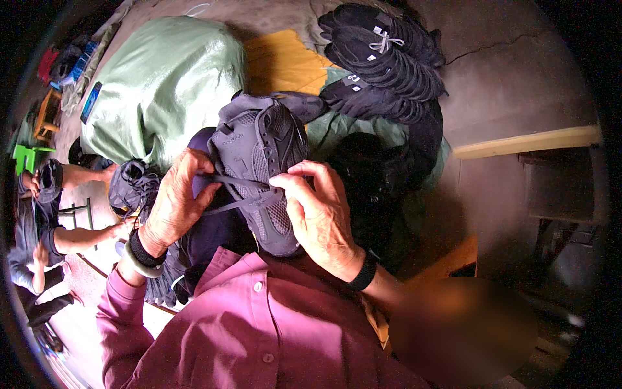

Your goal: The person laces a shoe by hand, threading a shoelace through the eyelets and pulling it tight. After finishing, the person picks up another shoe from a pile to repeat the process.

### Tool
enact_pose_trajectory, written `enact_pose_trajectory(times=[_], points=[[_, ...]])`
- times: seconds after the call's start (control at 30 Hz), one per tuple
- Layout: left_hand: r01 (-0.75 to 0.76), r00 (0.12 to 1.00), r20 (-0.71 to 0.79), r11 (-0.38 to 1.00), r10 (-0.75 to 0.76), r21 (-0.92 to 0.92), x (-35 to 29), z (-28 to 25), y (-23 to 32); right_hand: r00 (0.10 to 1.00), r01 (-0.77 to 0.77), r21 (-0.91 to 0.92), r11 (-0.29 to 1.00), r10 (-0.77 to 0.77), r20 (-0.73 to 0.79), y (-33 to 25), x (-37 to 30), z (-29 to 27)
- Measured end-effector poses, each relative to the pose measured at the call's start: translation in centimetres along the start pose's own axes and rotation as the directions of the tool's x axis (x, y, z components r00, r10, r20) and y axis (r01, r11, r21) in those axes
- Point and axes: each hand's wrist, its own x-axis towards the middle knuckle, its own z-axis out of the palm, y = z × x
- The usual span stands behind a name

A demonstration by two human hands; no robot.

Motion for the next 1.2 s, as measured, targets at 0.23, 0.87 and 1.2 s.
enact_pose_trajectory(times=[0.23,0.87,1.2], points=[[-0.098,0.994,0.054,0.995,0.098,-0.004,1.3,-1.4,1.2,0.97,0.22,-0.276,0.936,-0.179,0.165,-0.8,1.9,-1.7],[0.161,0.967,0.196,0.987,-0.16,0.009,0.7,-1.9,-2.0,0.794,0.42,-0.228,0.878,-0.235,0.56,-0.8,7.0,-2.7],[0.174,0.985,0.014,0.984,-0.174,-0.04,-1.2,0.0,1.9,0.908,0.181,-0.061,0.982,-0.143,0.394,-0.1,7.4,-1.9]])
